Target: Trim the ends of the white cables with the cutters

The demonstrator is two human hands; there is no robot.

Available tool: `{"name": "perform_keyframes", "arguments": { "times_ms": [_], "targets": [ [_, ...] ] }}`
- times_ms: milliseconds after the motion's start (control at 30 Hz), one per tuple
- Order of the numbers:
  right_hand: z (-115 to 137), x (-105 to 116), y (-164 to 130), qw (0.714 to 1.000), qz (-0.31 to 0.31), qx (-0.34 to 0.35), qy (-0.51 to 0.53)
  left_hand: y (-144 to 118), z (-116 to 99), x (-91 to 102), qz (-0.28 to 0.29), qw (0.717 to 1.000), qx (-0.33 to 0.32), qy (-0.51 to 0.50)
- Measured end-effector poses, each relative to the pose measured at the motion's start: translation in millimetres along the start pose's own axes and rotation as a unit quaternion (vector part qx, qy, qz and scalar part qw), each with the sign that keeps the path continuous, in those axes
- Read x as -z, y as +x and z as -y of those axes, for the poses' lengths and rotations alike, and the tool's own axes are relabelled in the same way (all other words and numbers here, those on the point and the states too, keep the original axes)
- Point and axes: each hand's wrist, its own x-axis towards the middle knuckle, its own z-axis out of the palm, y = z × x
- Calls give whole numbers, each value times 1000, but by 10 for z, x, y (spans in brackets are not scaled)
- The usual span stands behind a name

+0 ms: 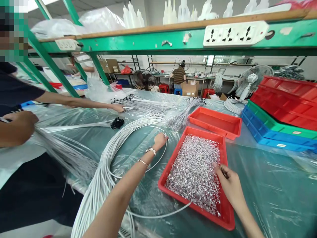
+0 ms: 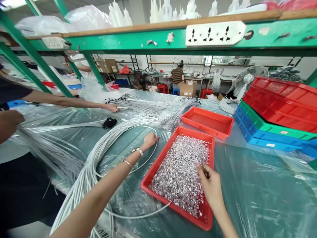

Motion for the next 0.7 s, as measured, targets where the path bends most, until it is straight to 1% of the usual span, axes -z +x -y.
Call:
{"name": "perform_keyframes", "arguments": {
  "times_ms": [100, 200, 267, 367, 433, 500, 600, 700],
  "targets": [
    [-4, -7, -19, 1000, 16, -1, 9, -61, -84, -74, 1, 998, 2, -69],
    [17, -31, -46, 999, 29, -9, 28, -315, -168, -95, 20, 987, -34, -154],
    [67, -58, -79, 998, 39, -16, 48, -607, -238, -89, 44, 972, -78, -217],
    [186, -107, -149, 994, 65, -28, 82, -1147, -358, -75, 112, 934, -150, -305],
    [261, -134, -201, 991, 86, -34, 101, -1470, -435, -80, 164, 905, -179, -349],
    [312, -144, -250, 987, 103, -34, 116, -1696, -496, -99, 212, 880, -193, -379],
    [349, -123, -313, 982, 125, -26, 136, -1847, -540, -129, 263, 853, -205, -402],
    [370, -80, -360, 978, 146, -22, 148, -1872, -534, -147, 288, 837, -216, -413]
  ]
}}
